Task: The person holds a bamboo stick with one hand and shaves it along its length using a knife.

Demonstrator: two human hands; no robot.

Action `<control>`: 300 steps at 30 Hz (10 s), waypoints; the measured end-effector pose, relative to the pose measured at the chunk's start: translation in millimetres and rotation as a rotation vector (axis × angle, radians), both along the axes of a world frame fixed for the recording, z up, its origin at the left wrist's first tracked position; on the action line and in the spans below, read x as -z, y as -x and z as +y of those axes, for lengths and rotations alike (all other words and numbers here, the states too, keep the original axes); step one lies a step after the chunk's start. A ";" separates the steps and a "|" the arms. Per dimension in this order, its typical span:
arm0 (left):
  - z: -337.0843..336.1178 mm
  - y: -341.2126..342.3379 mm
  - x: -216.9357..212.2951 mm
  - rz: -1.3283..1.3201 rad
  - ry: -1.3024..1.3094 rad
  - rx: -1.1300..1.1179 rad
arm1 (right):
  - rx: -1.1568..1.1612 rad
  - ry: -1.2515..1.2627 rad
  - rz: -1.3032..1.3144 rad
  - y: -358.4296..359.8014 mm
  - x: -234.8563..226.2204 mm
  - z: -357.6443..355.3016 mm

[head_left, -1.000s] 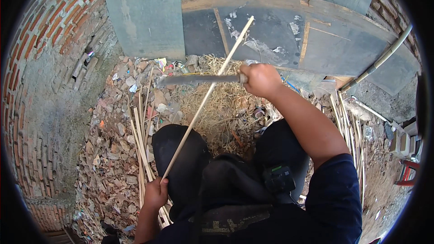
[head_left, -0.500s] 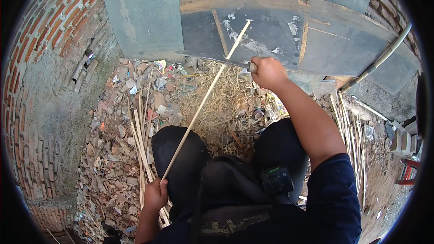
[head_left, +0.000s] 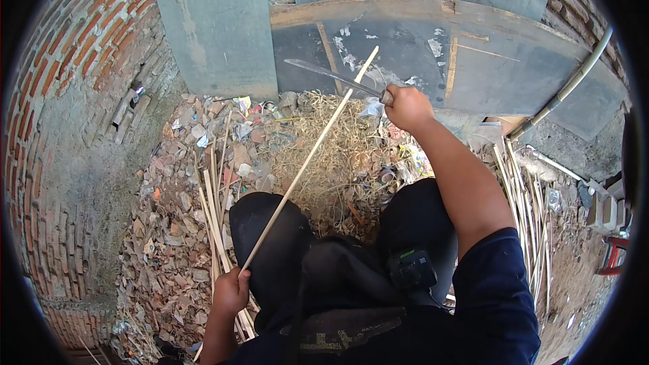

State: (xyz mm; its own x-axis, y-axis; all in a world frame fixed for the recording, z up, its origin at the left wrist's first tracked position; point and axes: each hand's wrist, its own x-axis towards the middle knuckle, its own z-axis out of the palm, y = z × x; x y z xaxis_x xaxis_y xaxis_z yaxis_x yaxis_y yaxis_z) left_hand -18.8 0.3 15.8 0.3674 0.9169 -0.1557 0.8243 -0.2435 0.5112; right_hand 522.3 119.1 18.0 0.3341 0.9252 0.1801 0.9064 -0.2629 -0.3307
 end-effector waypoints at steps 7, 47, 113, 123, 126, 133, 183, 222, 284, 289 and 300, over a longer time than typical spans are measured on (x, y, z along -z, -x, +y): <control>-7.0 6.8 -9.8 -0.058 0.132 -0.011 | -0.271 -0.012 -0.101 25.3 -9.9 -11.2; -26.8 -5.1 11.7 -0.010 -0.148 -0.171 | -0.428 0.020 -0.147 50.7 -33.6 -24.6; -3.4 11.1 15.2 -0.109 -0.067 -0.039 | -0.013 -0.110 0.031 -3.9 13.2 -11.1; -9.3 9.0 17.7 -0.083 -0.113 -0.045 | -0.031 -0.141 0.083 -11.7 3.7 -10.6; -1.5 12.9 17.3 -0.023 -0.174 -0.023 | 0.083 0.020 0.009 -20.5 9.8 -11.3; -1.7 12.9 14.4 -0.045 -0.131 -0.031 | -0.185 -0.134 -0.046 -4.8 1.3 -18.2; -3.5 17.6 21.2 0.050 -0.235 -0.047 | 0.285 -0.324 0.297 -37.8 22.9 -26.7; -26.2 -14.3 -14.3 -0.081 0.074 -0.230 | -0.456 -0.008 -0.023 40.7 -22.9 -18.8; -22.1 -19.6 8.9 0.292 -0.223 -0.131 | -0.239 0.267 0.219 40.2 -8.7 15.5; -27.5 -20.4 9.2 0.301 -0.195 -0.166 | -0.305 0.259 0.224 64.7 -23.9 -2.3; -21.5 -15.7 20.1 0.282 -0.286 -0.124 | -0.172 0.191 0.152 19.2 -2.4 4.5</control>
State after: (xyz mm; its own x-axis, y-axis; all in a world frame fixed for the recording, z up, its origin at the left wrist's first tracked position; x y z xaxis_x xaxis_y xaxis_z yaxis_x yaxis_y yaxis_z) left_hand -3.1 -21.2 -4.3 0.2310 0.9724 0.0329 0.9542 -0.2330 0.1874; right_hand 503.1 123.6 20.4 0.1790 0.9829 -0.0429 0.8869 -0.1801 -0.4254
